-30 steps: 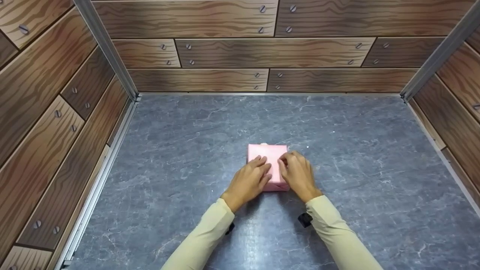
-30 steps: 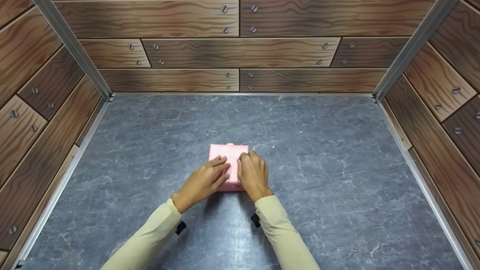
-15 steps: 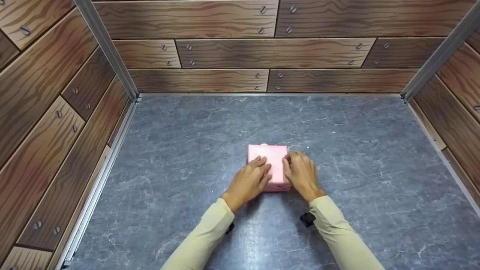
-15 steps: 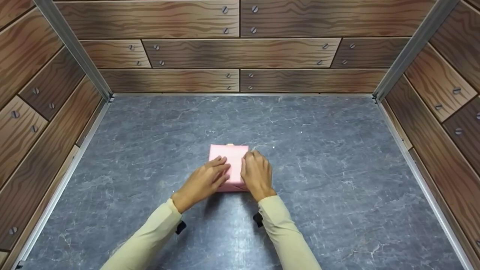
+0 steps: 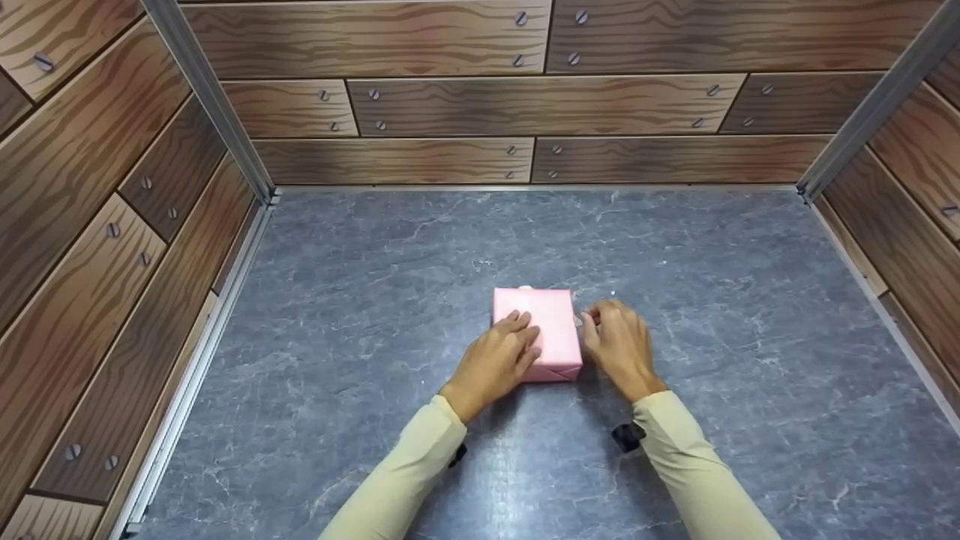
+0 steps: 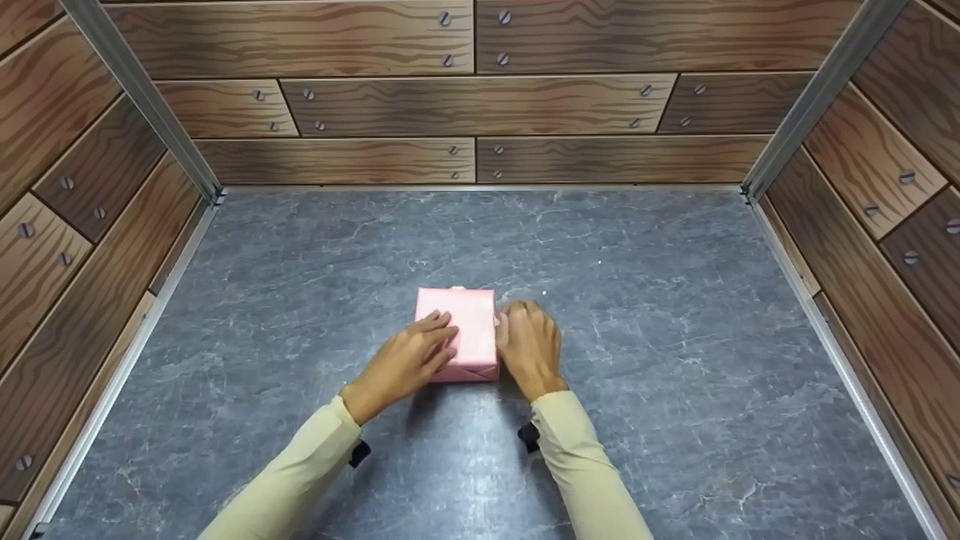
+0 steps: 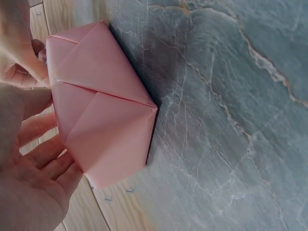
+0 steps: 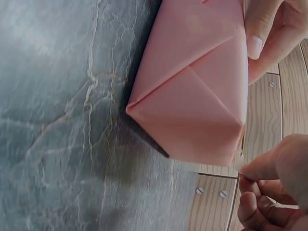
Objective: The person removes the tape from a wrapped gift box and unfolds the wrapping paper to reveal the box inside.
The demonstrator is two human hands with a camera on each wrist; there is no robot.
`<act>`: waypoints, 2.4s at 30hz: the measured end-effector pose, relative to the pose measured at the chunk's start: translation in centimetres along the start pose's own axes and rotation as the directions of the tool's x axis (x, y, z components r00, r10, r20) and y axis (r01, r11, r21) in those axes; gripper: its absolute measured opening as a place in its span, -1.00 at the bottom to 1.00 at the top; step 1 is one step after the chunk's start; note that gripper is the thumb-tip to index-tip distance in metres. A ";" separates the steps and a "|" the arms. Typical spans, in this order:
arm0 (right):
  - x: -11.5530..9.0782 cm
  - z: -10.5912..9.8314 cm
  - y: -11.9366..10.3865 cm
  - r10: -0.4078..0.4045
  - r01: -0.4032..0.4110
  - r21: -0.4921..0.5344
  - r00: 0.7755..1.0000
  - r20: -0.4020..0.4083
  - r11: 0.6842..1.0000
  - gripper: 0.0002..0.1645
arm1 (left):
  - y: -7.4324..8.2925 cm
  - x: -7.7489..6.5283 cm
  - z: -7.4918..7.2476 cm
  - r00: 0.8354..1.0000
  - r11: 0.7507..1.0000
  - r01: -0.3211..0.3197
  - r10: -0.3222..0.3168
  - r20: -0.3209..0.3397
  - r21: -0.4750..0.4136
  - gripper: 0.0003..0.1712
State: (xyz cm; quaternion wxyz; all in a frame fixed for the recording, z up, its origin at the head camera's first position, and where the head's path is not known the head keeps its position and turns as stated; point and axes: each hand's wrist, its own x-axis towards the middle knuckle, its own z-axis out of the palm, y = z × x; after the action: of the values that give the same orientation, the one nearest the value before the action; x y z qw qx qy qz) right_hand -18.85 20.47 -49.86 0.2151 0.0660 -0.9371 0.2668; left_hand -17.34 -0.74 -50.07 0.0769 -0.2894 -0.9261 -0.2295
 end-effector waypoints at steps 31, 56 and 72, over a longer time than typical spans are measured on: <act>-0.4 -0.6 1.7 0.034 -0.034 -0.006 0.999 0.005 0.999 -0.90 | 0.0 0.0 -0.1 1.000 1.000 -0.004 0.004 0.003 -0.016 -0.62; -1.1 -0.5 2.9 0.082 -0.083 0.029 0.996 0.027 0.996 -0.89 | 0.0 0.0 -0.2 1.000 1.000 0.004 -0.004 0.011 -0.016 -0.60; -1.5 -0.8 3.5 0.072 -0.073 0.018 0.995 0.063 0.997 -0.91 | 0.2 0.1 -0.1 1.000 1.000 0.012 -0.012 0.015 -0.010 -0.60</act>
State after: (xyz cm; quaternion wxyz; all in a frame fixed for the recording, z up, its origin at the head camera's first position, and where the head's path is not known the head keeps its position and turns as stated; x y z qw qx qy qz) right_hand -18.08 23.90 -51.59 0.1754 0.0421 -0.9424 0.2816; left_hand -17.28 -0.63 -49.86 0.0672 -0.2861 -0.9272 -0.2322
